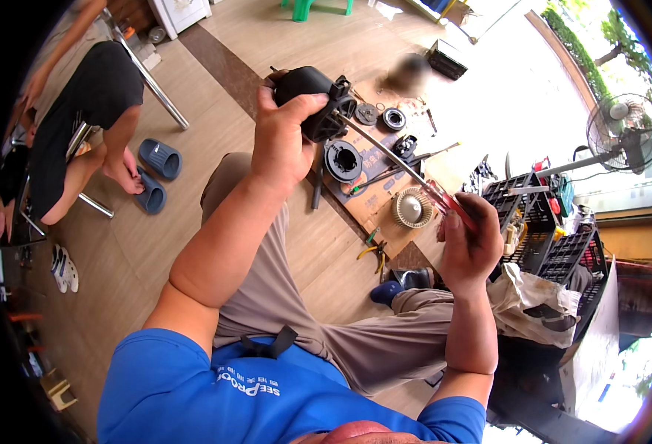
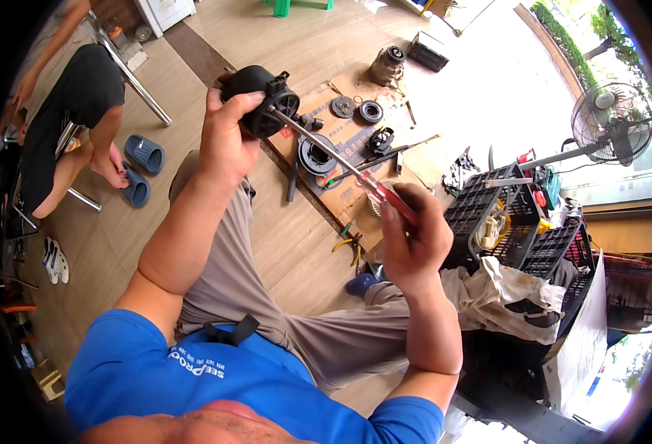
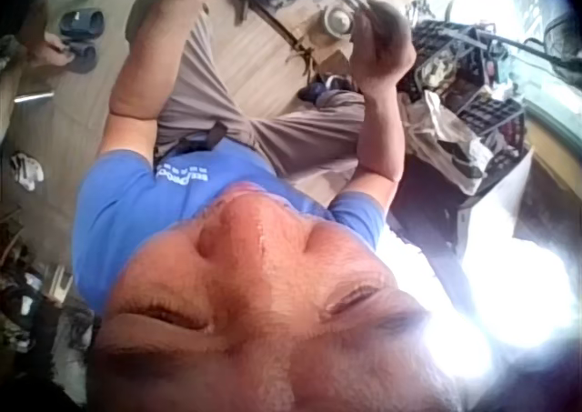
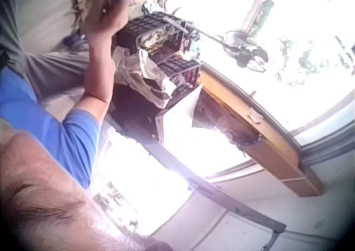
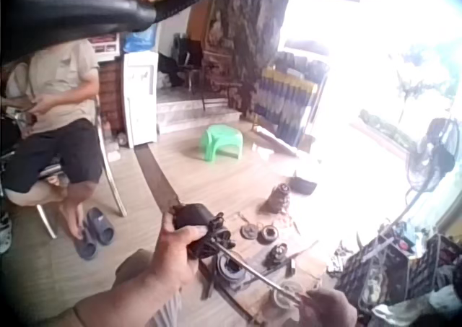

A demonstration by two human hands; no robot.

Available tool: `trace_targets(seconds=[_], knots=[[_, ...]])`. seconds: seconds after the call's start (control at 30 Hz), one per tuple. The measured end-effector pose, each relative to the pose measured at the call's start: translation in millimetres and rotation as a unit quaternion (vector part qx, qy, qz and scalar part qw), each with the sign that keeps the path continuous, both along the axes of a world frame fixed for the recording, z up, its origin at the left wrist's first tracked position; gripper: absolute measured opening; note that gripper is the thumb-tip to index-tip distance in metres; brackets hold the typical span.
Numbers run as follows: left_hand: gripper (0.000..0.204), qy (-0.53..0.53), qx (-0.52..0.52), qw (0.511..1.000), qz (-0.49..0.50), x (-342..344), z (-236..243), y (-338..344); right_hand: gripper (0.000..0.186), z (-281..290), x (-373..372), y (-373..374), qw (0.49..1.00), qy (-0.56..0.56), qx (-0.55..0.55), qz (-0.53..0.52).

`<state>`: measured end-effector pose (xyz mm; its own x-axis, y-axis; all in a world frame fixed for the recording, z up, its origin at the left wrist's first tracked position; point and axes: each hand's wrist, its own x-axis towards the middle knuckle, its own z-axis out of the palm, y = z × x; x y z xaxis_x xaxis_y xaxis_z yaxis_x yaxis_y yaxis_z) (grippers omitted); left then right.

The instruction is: The person disassembles and reassembles a black fan motor housing by removing small parts and using a screwdriver to tighten a screw on the casing before fitting it into a larger black plastic assembly.

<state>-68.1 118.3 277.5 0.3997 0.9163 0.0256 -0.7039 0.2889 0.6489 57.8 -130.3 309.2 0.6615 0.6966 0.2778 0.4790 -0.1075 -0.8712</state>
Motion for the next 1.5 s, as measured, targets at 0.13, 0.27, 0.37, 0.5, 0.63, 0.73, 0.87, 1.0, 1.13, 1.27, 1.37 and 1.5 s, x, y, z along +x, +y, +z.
trace_targets(seconds=[0.13, 0.27, 0.37, 0.5, 0.63, 0.73, 0.87, 1.0, 1.13, 1.27, 1.37, 1.5], knots=[[0.051, -0.016, -0.063, 0.997, -0.032, -1, -5, 5, 0.035, 7, 1, 8, 0.968, -0.23, 0.071, 0.067], [0.05, -0.018, -0.061, 0.997, -0.053, 1, -9, 5, 0.033, 13, -1, 9, 0.946, -0.3, 0.107, 0.063], [0.046, 0.001, -0.053, 0.997, -0.048, 2, -9, 2, 0.029, 15, -1, 7, 0.958, -0.258, 0.118, 0.043], [0.049, 0.016, -0.048, 0.998, -0.038, 3, -6, 2, 0.031, 16, 5, 9, 0.964, -0.242, 0.075, 0.076], [0.056, 0.024, -0.049, 0.998, -0.032, 2, -4, 0, 0.034, 15, 7, 8, 0.933, -0.346, 0.069, 0.073], [0.059, 0.046, -0.043, 0.998, -0.023, 3, -3, -2, 0.03, 14, 7, 6, 0.944, -0.308, 0.093, 0.071], [0.062, 0.055, -0.028, 0.998, -0.024, 3, -3, -2, 0.028, 12, 9, 5, 0.96, -0.264, 0.07, 0.056], [0.063, 0.052, -0.026, 0.998, -0.021, 2, -4, -1, 0.031, 12, 10, 6, 0.947, -0.308, 0.062, 0.059], [0.063, 0.045, -0.022, 0.999, -0.016, 2, -4, -2, 0.03, 11, 6, 3, 0.962, -0.262, 0.048, 0.051], [0.062, 0.053, -0.021, 0.998, -0.012, 2, -4, -1, 0.028, 8, 1, 2, 0.992, -0.121, 0.018, 0.029], [0.062, 0.056, -0.023, 0.998, -0.013, 0, -5, 0, 0.029, 6, 6, 8, 0.971, -0.222, 0.072, 0.055], [0.061, 0.059, -0.035, 0.997, -0.022, 0, -5, 1, 0.031, 6, 7, 7, 0.955, -0.274, 0.092, 0.062]])
